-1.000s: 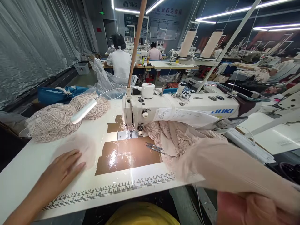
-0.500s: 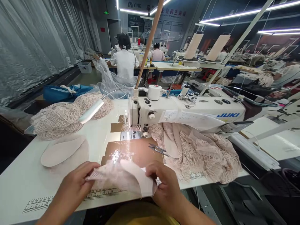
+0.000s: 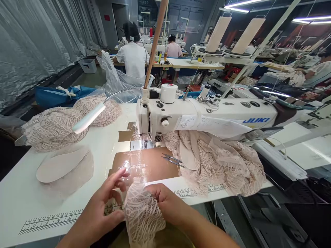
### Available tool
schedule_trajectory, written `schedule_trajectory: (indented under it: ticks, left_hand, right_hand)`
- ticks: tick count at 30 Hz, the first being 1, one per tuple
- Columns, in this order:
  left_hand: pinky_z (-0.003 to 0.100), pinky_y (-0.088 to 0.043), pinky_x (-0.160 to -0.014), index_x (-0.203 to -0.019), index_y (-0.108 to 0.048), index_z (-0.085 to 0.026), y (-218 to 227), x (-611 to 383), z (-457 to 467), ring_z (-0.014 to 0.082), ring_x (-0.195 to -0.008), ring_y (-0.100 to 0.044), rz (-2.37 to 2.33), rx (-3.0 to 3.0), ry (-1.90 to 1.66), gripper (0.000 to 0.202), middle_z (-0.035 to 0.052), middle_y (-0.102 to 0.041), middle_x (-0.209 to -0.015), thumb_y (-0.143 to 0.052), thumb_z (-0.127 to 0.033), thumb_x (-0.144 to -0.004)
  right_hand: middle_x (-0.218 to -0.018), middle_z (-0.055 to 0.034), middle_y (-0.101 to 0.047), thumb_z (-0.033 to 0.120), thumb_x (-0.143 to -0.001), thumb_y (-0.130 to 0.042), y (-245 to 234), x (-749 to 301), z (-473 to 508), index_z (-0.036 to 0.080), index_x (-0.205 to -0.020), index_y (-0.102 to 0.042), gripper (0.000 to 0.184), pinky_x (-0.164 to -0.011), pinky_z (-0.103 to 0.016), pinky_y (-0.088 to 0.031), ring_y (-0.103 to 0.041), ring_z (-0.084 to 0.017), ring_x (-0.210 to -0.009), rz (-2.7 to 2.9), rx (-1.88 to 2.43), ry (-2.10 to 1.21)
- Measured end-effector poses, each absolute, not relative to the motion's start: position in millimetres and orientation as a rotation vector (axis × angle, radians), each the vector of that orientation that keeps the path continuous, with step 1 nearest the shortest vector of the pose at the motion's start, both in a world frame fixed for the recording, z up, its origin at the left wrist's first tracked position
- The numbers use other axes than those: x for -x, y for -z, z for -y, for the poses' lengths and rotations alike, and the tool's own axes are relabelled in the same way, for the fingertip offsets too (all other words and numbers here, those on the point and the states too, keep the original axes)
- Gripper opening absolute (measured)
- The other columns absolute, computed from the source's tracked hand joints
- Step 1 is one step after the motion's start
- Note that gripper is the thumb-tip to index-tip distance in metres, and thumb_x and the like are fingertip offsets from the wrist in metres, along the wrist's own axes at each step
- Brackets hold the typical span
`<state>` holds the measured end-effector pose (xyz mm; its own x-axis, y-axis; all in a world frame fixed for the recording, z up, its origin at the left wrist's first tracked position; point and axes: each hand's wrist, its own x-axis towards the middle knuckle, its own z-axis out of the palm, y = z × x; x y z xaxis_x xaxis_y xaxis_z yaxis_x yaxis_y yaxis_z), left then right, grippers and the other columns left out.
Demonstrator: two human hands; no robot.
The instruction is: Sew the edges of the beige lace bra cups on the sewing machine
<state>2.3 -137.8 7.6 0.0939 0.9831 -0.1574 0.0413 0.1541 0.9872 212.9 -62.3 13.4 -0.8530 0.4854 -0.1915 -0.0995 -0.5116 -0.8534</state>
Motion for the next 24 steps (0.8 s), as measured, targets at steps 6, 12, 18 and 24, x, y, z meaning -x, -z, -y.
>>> schedule_trajectory:
  ticks: [6,12,18,24]
  left_hand:
    - [0.029,-0.047,-0.07,-0.099,-0.063,-0.02,-3.5,-4.5,139.7,0.0207,-0.08,-0.057,-1.016,-0.908,-0.818,0.038,0.0059,-0.062,-0.088,-0.07,-0.047,-0.073]
    - [0.023,-0.044,-0.062,-0.073,-0.061,-0.018,-5.7,-16.6,147.3,0.0148,-0.068,-0.051,-1.126,-0.76,-1.002,0.034,0.0004,-0.057,-0.074,-0.077,-0.046,-0.064]
    - [0.028,-0.052,-0.069,-0.089,-0.064,-0.021,-8.1,-26.9,143.4,0.0213,-0.084,-0.062,-1.276,-0.454,-1.232,0.031,0.0033,-0.065,-0.103,-0.075,-0.043,-0.07]
    - [0.039,-0.047,-0.096,-0.125,-0.057,-0.024,-15.4,-52.9,147.0,0.0294,-0.112,-0.059,-0.816,-0.151,-1.295,0.057,0.0093,-0.066,-0.113,-0.063,-0.057,-0.078]
  right_hand:
    - [-0.057,0.0099,-0.039,0.028,-0.06,-0.083,-6.2,-213.7,61.8,0.021,-0.07,-0.041,0.043,-0.048,-0.017,-0.024,-0.027,-0.006,-0.05,1.135,0.875,-2.055]
    - [-0.064,0.0044,-0.041,0.053,-0.077,-0.065,-2.1,-217.9,56.3,0.019,-0.081,-0.054,0.036,-0.055,-0.021,-0.029,-0.034,-0.01,-0.058,1.304,0.855,-1.848]
    - [-0.071,0.0001,-0.047,0.056,-0.078,-0.063,-6.5,-222.7,54.9,0.016,-0.076,-0.058,0.04,-0.063,-0.025,-0.036,-0.042,-0.013,-0.066,1.486,0.759,-1.792]
    - [-0.062,0.0036,-0.046,0.036,-0.077,-0.068,-8.0,-209.9,58.8,0.017,-0.06,-0.053,0.029,-0.058,-0.023,-0.034,-0.041,-0.011,-0.059,1.408,0.776,-1.516]
